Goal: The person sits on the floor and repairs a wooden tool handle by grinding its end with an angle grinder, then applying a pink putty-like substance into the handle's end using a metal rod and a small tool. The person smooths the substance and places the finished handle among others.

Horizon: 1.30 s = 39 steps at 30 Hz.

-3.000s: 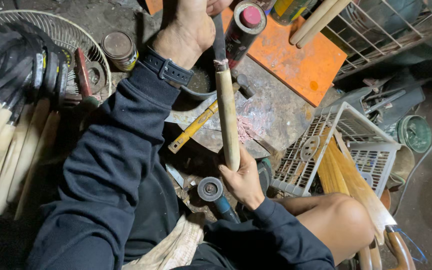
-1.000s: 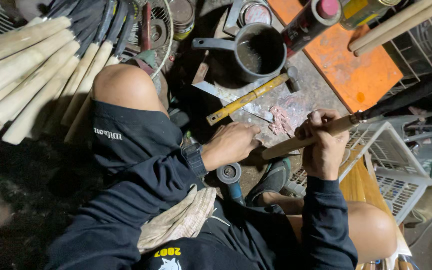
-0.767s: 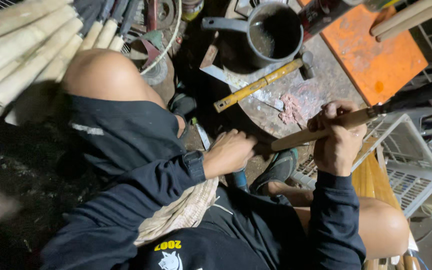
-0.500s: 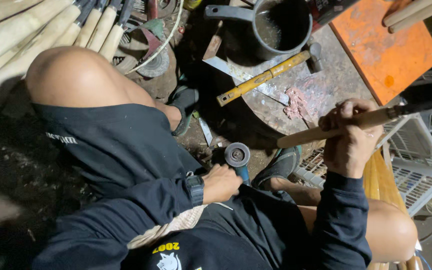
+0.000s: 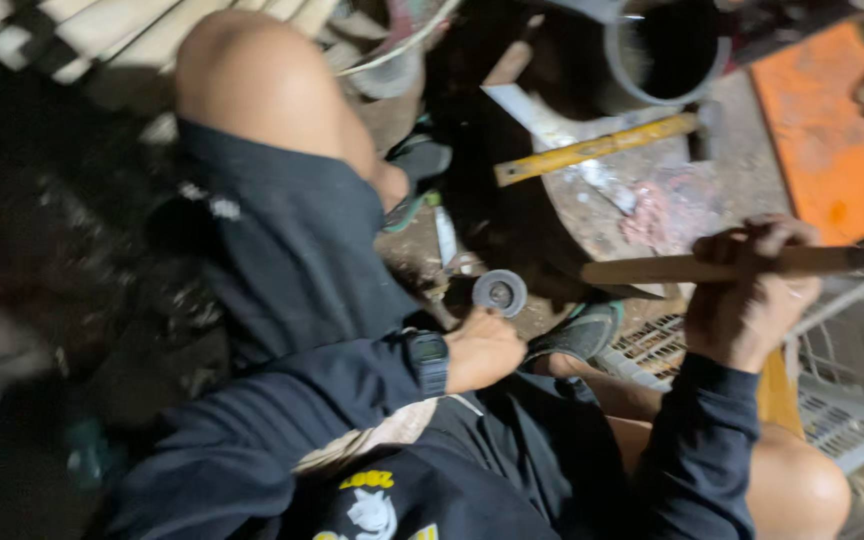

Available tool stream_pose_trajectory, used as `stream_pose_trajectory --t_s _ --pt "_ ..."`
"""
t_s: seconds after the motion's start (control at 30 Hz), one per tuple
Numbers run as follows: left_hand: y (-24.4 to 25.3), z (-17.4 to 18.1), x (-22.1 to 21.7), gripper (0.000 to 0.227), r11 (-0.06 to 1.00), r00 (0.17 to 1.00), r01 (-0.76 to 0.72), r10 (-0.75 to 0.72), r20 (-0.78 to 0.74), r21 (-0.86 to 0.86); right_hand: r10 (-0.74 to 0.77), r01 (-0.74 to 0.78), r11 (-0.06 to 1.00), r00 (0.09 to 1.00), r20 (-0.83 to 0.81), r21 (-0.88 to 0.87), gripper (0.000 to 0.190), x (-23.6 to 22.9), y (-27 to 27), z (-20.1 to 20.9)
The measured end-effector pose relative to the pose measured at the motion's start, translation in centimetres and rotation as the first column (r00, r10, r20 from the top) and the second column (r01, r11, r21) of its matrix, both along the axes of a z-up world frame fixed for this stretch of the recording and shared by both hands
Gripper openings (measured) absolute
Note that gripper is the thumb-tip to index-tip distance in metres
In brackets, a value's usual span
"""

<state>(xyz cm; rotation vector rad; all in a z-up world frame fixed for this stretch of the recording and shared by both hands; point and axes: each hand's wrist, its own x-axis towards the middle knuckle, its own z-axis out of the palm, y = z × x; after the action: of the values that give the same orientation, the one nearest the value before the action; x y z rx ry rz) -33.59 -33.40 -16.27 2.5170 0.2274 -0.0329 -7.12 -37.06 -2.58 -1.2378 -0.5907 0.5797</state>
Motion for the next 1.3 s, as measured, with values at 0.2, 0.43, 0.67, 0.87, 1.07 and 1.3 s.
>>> stream_pose_trajectory --t_s 0.2,0.43,0.67,0.87,1.07,1.3 --pt "3.4 9.7 -4.2 0.029 0.948 0.898 -0.026 0.161 0.409 -0.316 0.228 -0.229 0.973 0.973 -0.027 -0.017 0.007 0.8 0.8 -1.3" --pt "14.3 19.7 -20.3 0.036 0.229 0.743 0.044 0.643 0.185 -0.973 0.144 -0.141 0.989 0.987 -0.073 0.051 0.023 -2.8 6.0 0.7" --pt "23.6 20.7 -17.8 0.026 0.496 0.638 -0.072 0.690 0.343 -0.865 0.157 -0.129 0.981 0.968 0.196 -0.148 0.013 -11.5 16.0 -0.4" --pt "41.3 15.1 -13.0 0.022 0.787 0.598 -0.552 0.605 0.526 -0.276 0.254 -0.256 0.967 0.958 0.134 -0.002 0.022 -15.1 26.7 -5.7" --pt "53.5 3.9 -17.0 0.022 0.604 0.610 -0.792 0.779 0.145 0.090 0.190 -0.120 0.944 0.959 0.210 -0.306 0.042 -16.3 30.8 -10.0" --pt "62.6 -3.5 -26.3 0.022 0.460 0.466 -0.831 0.883 -0.059 0.312 0.139 -0.088 0.950 0.978 0.153 -0.298 0.043 -16.2 31.8 -12.1"
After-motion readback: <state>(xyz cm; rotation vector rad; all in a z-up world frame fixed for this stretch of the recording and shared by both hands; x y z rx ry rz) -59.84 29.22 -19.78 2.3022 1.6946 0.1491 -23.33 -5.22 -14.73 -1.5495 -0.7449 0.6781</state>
